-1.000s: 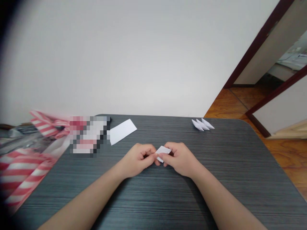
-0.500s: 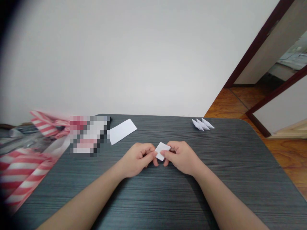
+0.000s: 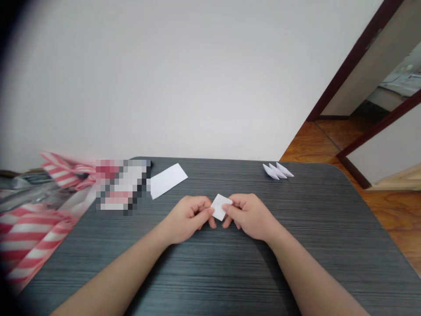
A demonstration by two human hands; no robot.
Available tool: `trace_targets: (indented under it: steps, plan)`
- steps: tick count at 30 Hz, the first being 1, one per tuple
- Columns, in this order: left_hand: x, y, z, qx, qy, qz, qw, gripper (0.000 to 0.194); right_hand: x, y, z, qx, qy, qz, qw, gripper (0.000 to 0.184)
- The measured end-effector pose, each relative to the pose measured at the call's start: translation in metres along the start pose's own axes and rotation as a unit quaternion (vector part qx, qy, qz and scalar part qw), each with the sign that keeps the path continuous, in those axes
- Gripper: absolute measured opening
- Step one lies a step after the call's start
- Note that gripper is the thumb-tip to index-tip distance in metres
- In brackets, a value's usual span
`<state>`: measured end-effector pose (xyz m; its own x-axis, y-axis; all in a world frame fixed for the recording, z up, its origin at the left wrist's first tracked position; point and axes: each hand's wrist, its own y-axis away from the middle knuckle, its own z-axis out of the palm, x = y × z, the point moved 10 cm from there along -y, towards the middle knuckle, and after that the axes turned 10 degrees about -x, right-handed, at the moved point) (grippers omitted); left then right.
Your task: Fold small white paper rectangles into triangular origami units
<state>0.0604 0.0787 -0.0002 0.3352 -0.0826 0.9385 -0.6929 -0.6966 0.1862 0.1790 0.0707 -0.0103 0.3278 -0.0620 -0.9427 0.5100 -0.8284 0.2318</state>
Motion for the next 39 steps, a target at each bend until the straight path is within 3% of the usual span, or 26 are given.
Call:
trace_targets:
  steps: [7,19,27,33,39]
  plan:
    - [0.010,-0.001,0.002,-0.007,0.000,0.036,0.999,0.023,-0.005,-0.001,0.001,0.006,0.031,0.006,0.999,0.025]
    - [0.007,-0.002,0.004,-0.023,-0.082,0.010,0.996,0.031,-0.010,0.000,0.005,-0.001,0.049,0.003,0.999,0.024]
    - [0.001,-0.001,0.002,-0.003,-0.053,0.012,0.999,0.034,-0.003,0.001,-0.003,0.028,-0.004,-0.002,1.000,0.022]
    - [0.004,0.000,-0.001,-0.002,-0.088,0.012,0.996,0.038,0.002,0.000,-0.001,0.013,-0.031,-0.003,0.999,0.022]
    - [0.005,0.001,-0.003,0.011,-0.057,0.025,0.998,0.035,0.003,0.000,-0.003,0.019,-0.035,-0.003,0.999,0.025]
